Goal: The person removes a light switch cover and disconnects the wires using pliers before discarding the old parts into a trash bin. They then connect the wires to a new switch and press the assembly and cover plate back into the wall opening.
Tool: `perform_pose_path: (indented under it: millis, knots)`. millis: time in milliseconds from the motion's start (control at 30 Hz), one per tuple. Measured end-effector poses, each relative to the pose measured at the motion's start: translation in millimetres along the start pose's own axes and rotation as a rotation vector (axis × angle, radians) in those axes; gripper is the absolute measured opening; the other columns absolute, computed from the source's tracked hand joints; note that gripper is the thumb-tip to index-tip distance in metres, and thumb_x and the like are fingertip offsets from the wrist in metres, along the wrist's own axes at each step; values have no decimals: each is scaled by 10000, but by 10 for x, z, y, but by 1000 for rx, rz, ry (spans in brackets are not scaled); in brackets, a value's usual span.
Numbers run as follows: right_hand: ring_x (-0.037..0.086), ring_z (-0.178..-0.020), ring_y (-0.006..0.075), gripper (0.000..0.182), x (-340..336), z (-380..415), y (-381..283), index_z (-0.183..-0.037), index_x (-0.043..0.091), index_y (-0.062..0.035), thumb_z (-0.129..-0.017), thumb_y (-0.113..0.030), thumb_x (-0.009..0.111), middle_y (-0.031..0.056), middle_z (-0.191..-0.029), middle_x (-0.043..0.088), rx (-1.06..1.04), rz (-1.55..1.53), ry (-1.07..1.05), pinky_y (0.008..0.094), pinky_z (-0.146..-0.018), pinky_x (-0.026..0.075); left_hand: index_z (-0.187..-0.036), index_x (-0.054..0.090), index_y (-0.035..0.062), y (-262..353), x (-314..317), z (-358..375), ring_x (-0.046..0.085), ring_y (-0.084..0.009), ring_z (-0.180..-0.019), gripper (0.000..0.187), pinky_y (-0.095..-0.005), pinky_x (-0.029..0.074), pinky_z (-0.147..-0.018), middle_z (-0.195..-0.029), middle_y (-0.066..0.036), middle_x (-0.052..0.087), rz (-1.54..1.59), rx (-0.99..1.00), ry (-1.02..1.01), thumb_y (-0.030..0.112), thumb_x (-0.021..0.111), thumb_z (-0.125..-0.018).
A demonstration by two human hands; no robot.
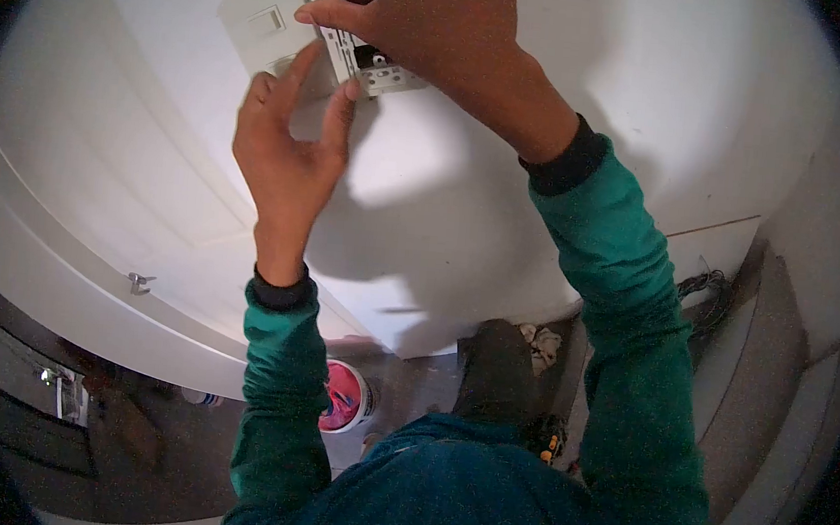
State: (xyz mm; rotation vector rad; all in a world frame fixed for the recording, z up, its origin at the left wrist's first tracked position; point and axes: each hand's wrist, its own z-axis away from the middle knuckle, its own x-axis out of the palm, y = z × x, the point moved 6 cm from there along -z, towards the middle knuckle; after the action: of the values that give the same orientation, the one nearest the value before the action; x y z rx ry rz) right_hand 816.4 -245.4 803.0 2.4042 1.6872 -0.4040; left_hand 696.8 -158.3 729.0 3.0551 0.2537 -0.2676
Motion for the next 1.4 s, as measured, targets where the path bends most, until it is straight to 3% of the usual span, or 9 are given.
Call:
perform_pose_path:
  millis: [133, 333, 433, 500, 600, 700, 867, 1133, 1400]
  knots:
    - [567, -531, 233, 637, -19, 50, -32, -813, 568, -17, -678, -621, 720, 113, -642, 541, -64, -45, 148, 332, -459, 446, -1098, 630, 80, -59, -16, -200, 489, -249, -772, 494, -357, 375, -708, -813, -70, 505, -36, 128, -15, 324, 796, -703]
    - [509, -720, 238, 591, -5, 106, -42, -962, 591, -32, -739, -569, 697, 116, -738, 490, -229, 51, 229, 440, -704, 410, -1244, 553, 144, -4, -155, -529, 448, -286, -924, 781, -394, 354, -798, -988, -120, 504, 54, 289, -27, 340, 866, -556]
    - [508, -876, 272, 592, 91, 64, 112, -1069, 576, -36, -770, -534, 688, 147, -852, 526, -242, -117, 62, 512, -829, 327, -1338, 499, 201, -24, -43, -633, 446, -284, -947, 894, -412, 338, -821, -1001, -128, 516, -125, 311, -217, 350, 868, -537]
    - [500, -1021, 293, 710, 26, 182, 323, -1205, 508, -39, -749, -544, 709, 187, -1124, 556, -355, -326, 326, 494, -869, 352, -1408, 439, 295, -63, -26, -632, 453, -259, -972, 1023, -405, 350, -884, -1031, -94, 552, -176, 257, -297, 458, 846, -484]
    - [493, -681, 194, 403, -166, 552, 540, -935, 635, -50, -791, -422, 687, 65, -732, 495, -601, -18, 430, 375, -684, 410, -1406, 446, 274, -58, -43, -648, 451, -257, -970, 1010, -399, 348, -877, -1025, -88, 558, -189, 235, -308, 460, 844, -497]
    - [386, -764, 198, 342, 41, 949, 467, -1105, 641, -130, -824, -325, 636, 36, -813, 400, -598, 50, 146, 389, -749, 307, -1417, 429, 271, -47, -64, -670, 450, -255, -969, 1001, -405, 348, -888, -1028, -85, 551, -196, 223, -353, 415, 861, -526]
    - [388, -960, 197, 467, 246, 960, 452, -1226, 582, -204, -830, -446, 631, 29, -949, 403, -618, 171, 139, 404, -883, 277, -1336, 493, 214, -91, -95, -684, 441, -265, -953, 852, -397, 316, -870, -1007, -103, 518, -12, 215, -368, 232, 867, -571]
    - [367, -1042, 176, 557, 336, 651, 199, -808, 642, -103, -752, -656, 610, 24, -1028, 437, -826, 344, 181, 410, -982, 248, -1289, 524, 196, -156, -111, -707, 451, -236, -959, 711, -386, 307, -916, -988, -64, 492, 122, 153, -378, 170, 821, -644]
    - [373, -1047, 196, 526, 389, 616, 215, -829, 642, -123, -719, -637, 620, 30, -1036, 447, -716, 200, 142, 419, -992, 238, -1273, 566, 176, -154, -152, -720, 486, -222, -883, 618, -340, 409, -834, -911, -68, 505, 156, 181, -315, 126, 776, -694]
